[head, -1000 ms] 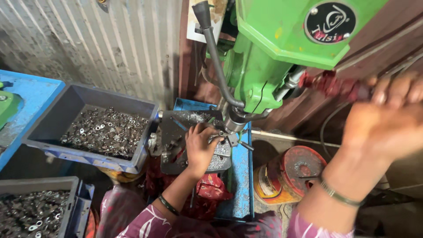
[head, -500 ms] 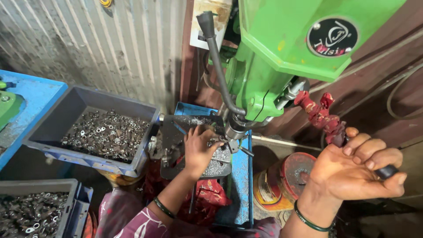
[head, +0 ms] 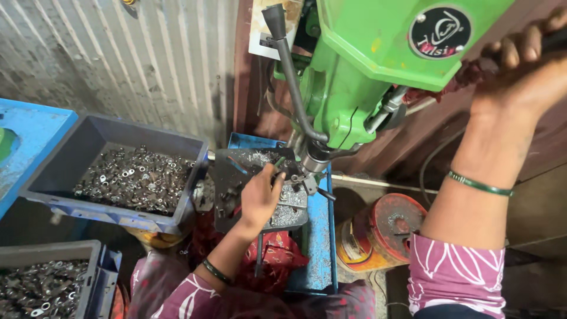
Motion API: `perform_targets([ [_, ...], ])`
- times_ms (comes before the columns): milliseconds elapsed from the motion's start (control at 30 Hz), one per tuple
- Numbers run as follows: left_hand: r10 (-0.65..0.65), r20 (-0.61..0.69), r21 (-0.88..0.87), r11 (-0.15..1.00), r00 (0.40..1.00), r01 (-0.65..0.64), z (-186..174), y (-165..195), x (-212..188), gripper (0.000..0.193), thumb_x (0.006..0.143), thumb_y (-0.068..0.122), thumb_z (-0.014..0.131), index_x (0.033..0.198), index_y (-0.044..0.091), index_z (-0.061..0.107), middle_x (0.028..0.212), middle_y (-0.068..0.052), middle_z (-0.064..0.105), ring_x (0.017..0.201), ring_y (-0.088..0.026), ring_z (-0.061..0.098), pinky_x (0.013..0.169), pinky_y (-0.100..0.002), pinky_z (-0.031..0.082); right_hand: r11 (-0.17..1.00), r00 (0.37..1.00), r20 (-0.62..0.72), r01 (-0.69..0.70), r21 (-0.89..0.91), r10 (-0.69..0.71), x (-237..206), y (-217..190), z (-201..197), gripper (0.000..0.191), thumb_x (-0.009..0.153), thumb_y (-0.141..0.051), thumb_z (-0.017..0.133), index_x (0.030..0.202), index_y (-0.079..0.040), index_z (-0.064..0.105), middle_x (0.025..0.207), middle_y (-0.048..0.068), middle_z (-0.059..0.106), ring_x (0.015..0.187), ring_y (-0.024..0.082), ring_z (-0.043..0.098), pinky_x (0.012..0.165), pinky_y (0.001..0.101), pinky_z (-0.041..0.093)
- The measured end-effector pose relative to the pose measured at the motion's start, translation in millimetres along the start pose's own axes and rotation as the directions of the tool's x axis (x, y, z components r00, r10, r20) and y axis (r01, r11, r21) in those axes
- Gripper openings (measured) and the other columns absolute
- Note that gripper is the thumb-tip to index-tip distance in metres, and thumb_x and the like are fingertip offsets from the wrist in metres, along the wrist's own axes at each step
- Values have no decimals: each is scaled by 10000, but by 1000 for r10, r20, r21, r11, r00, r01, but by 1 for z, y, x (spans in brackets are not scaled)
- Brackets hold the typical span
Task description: The person drills holes in small metal components using a bench drill press. They take a part from a bin, position it on the drill table under the bit, pull the machine lever down to drill, then move the finished part aside and repeat with the next component.
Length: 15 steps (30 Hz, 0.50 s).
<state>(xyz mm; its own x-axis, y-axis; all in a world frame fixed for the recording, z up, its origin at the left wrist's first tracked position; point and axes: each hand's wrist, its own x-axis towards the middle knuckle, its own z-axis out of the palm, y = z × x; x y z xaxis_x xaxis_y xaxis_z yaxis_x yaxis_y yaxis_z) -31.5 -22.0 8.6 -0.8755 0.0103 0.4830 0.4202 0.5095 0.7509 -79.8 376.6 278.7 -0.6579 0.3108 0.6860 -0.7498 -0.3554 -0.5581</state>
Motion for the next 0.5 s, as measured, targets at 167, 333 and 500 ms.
perform_targets([
  [167,-157,-23,-59,986,987,156,-6,-3,-4,203,956,270,684,1011,90,610,827,-151,715,795,-390,689,664,-492,503,994,1000,11,-5,107,4,-53,-34,2,300,1173,-209,390,887,-120,386,795,-15,302,722,132,301,732,270,321],
  [333,-144,-104,-95,986,984,134,-19,-9,0,193,932,248,688,1038,103,620,850,-137,723,767,-361,703,644,-469,517,985,990,47,130,112,-136,-183,-22,12,363,1156,-275,454,842,-100,412,782,28,419,721,161,415,851,320,430],
  [500,-260,-18,-54,965,966,258,-17,-4,2,205,938,274,705,1050,115,640,800,-153,709,733,-362,695,648,-470,508,969,973,57,215,125,-223,-223,-10,23,372,1140,-310,484,850,-79,455,756,58,512,714,181,503,964,369,502],
])
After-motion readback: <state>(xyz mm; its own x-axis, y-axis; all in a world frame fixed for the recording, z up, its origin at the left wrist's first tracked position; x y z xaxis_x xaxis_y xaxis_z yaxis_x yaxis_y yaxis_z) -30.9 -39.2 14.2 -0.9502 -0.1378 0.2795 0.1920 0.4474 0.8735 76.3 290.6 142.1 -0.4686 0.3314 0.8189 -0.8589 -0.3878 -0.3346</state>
